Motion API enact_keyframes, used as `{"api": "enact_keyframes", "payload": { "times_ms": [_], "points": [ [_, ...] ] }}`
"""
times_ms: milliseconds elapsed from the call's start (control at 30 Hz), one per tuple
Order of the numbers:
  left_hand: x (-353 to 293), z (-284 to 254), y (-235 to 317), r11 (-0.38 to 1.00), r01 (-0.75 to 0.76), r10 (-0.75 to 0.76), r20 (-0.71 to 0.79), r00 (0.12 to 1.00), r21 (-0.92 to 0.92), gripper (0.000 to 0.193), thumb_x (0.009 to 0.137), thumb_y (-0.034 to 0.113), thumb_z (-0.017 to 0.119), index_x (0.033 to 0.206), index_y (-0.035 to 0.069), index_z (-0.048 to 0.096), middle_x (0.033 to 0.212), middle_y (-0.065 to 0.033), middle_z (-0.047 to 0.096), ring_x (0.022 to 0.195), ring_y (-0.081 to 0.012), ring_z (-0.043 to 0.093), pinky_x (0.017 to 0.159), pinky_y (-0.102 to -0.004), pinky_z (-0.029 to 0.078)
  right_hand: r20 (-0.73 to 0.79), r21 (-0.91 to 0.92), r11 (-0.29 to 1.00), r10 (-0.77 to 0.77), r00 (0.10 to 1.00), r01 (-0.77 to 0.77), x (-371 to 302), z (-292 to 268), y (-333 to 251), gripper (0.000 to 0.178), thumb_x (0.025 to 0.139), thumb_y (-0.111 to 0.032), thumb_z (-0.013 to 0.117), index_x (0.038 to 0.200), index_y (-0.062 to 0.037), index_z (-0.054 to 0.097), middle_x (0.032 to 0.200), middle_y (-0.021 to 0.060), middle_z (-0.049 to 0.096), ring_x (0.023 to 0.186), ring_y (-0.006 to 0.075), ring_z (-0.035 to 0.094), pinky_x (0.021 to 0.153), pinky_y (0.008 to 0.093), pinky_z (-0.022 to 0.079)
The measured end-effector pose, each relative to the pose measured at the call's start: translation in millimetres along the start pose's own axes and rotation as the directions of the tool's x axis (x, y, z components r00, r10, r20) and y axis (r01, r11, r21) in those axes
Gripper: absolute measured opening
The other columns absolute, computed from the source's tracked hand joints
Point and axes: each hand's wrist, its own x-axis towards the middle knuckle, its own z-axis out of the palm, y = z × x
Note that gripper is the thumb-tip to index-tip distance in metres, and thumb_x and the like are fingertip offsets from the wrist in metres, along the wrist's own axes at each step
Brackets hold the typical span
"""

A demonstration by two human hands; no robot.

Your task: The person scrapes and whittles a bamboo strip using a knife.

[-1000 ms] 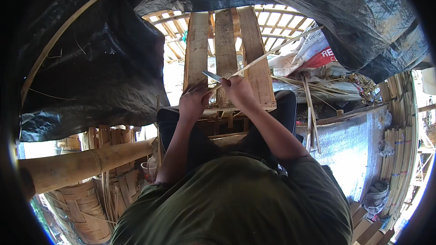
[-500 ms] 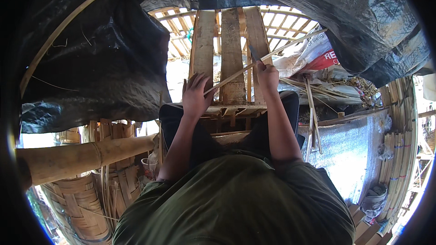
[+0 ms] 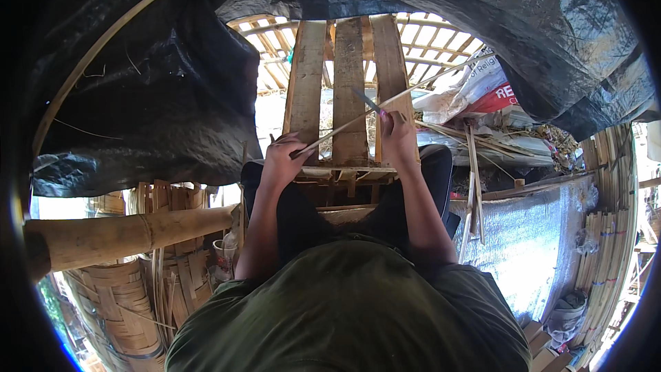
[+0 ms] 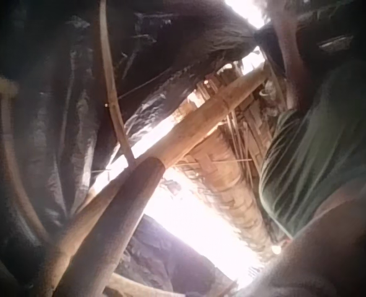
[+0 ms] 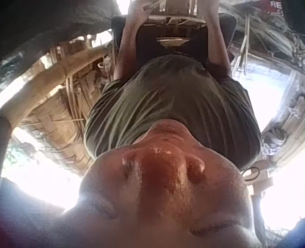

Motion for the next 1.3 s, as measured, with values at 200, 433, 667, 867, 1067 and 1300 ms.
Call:
{"api": "enact_keyframes", "payload": {
  "times_ms": [200, 433, 667, 867, 1067, 1300],
  "points": [
    [8, -2, 33, 0.952, 0.047, -0.060, 0.033, 0.998, 0.303, 0.009, 0.081, 0.016, 0.080, 0.083, 0.010, 0.074, 0.088, -0.0034, 0.072, 0.106, -0.0276, 0.067, 0.107, -0.0565, 0.039, -0.065, -0.068, 0.997, -0.034, 0.997, 0.030, -8, 5, 8, 0.014, 0.100, -0.011, 0.057, 0.107, -0.0017, 0.064, 0.092, 0.0260, 0.068, 0.082, 0.0470, 0.065, 0.067, 0.0522, 0.050],
    [11, 26, 24, 0.957, 0.056, -0.022, -0.120, 0.992, 0.283, 0.008, 0.077, 0.009, 0.076, 0.082, 0.011, 0.070, 0.082, -0.0031, 0.063, 0.082, -0.0273, 0.065, 0.072, -0.0447, 0.053, -0.008, -0.003, 1.000, -0.008, 1.000, 0.008, -12, 1, 4, 0.015, 0.098, -0.004, 0.056, 0.112, -0.0007, 0.059, 0.099, 0.0267, 0.064, 0.089, 0.0492, 0.062, 0.071, 0.0541, 0.049],
    [9, 46, 17, 0.891, -0.031, 0.160, -0.249, 0.955, 0.454, 0.014, 0.067, 0.008, 0.072, 0.078, 0.015, 0.067, 0.081, -0.0012, 0.058, 0.077, -0.0255, 0.063, 0.063, -0.0398, 0.053, -0.089, 0.028, 0.998, -0.058, 0.994, 0.061, -13, 3, 9, 0.015, 0.097, -0.002, 0.055, 0.111, 0.0002, 0.058, 0.101, 0.0271, 0.061, 0.088, 0.0519, 0.058, 0.074, 0.0558, 0.047],
    [10, 44, 16, 0.882, -0.036, 0.171, -0.249, 0.953, 0.469, 0.013, 0.068, 0.012, 0.073, 0.079, 0.015, 0.066, 0.081, -0.0005, 0.058, 0.077, -0.0247, 0.063, 0.063, -0.0391, 0.052, -0.123, -0.195, 0.965, -0.200, 0.972, 0.174, 18, 1, 0, 0.014, 0.096, -0.011, 0.062, 0.106, -0.0030, 0.066, 0.101, 0.0199, 0.063, 0.095, 0.0412, 0.061, 0.082, 0.0532, 0.046],
    [9, 39, 11, 0.895, -0.058, 0.198, -0.277, 0.940, 0.441, 0.007, 0.074, 0.015, 0.071, 0.081, 0.013, 0.067, 0.081, -0.0020, 0.059, 0.076, -0.0239, 0.064, 0.062, -0.0385, 0.050, 0.036, -0.338, 0.925, -0.170, 0.985, 0.172, 103, 26, -15, 0.016, 0.095, -0.022, 0.065, 0.100, -0.0096, 0.073, 0.096, 0.0132, 0.069, 0.094, 0.0377, 0.066, 0.084, 0.0514, 0.047],
    [16, 50, 13, 0.894, -0.067, 0.209, -0.279, 0.937, 0.443, 0.009, 0.073, 0.013, 0.069, 0.081, 0.014, 0.068, 0.081, -0.0019, 0.061, 0.076, -0.0247, 0.065, 0.064, -0.0400, 0.052, 0.227, -0.648, 0.746, -0.004, 0.974, 0.154, 201, 56, 57, 0.024, 0.093, -0.032, 0.067, 0.099, -0.0111, 0.075, 0.097, 0.0182, 0.074, 0.092, 0.0381, 0.072, 0.078, 0.0538, 0.053]
  ]
}}
